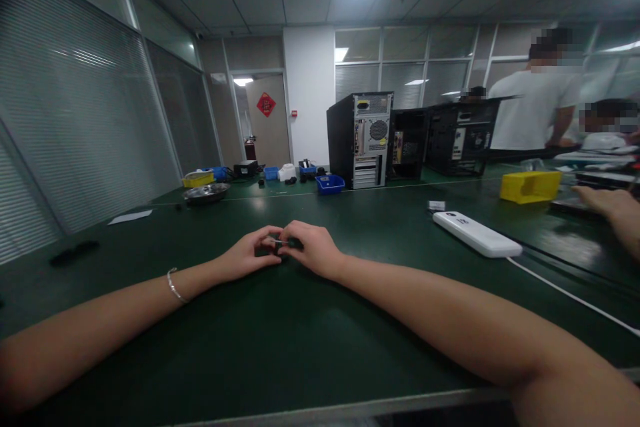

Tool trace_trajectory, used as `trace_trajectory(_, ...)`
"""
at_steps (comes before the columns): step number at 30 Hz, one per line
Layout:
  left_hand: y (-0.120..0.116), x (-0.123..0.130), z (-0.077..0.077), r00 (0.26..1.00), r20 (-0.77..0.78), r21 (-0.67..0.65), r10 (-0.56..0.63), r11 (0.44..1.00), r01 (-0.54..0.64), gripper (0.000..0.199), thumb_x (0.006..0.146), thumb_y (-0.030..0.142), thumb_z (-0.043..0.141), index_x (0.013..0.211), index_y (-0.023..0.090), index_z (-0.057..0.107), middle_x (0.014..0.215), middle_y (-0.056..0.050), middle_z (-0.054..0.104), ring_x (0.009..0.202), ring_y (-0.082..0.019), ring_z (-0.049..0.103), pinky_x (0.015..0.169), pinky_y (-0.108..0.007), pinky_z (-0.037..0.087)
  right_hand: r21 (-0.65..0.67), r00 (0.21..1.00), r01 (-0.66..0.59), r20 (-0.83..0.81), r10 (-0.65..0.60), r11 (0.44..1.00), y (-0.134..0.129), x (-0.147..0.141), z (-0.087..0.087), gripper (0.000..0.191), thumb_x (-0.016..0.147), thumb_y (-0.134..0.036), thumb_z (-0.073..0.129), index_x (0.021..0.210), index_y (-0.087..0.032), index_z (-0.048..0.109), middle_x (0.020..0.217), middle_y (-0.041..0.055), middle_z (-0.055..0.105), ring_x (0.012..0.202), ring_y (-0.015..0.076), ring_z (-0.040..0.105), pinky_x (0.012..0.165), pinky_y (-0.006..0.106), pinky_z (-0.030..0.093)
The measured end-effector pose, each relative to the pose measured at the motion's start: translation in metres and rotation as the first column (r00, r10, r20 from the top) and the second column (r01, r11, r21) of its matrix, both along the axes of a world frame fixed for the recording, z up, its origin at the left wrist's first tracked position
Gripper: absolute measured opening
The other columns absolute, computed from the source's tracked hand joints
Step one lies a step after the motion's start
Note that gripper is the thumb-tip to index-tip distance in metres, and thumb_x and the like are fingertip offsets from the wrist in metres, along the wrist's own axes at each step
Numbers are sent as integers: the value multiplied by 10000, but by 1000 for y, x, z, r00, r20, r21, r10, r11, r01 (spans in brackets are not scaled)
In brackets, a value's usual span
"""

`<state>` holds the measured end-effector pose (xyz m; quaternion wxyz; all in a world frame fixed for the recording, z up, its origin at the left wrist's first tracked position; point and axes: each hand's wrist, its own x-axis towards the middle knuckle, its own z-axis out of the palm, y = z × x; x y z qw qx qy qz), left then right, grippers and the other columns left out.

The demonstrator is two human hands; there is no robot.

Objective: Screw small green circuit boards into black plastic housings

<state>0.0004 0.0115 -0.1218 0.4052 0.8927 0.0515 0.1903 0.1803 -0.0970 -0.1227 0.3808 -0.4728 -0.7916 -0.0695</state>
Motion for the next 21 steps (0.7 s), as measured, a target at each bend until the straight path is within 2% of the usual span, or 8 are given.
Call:
trace_trajectory(6,0,-1,2,999,-19,-107,-32,994,29,453,839,267,568,1260,157,438,1118,-99,612,1003,-227,591,869,-359,452,22,999,24,44,-25,999,-1,0,0,111,822,-261,627,902,-195,588,932,34,633,847,166,596,735,256,455)
trace_trajectory(17,2,1,1,999,10,-184,-45,982,46,368,868,291,533,1202,139,499,1012,-93,657,931,-206,615,844,-348,463,36,996,21,90,-25,999,2,3,-2,183,847,-309,595,995,-206,624,986,46,667,902,172,616,774,259,462)
trace_trajectory(21,3,2,0,999,16,-201,-32,979,35,355,856,294,554,1171,134,514,978,-86,668,891,-201,628,807,-333,476,41,993,-13,121,8,999,1,1,-1,186,869,-312,563,1014,-218,632,1046,49,657,955,173,607,797,258,464)
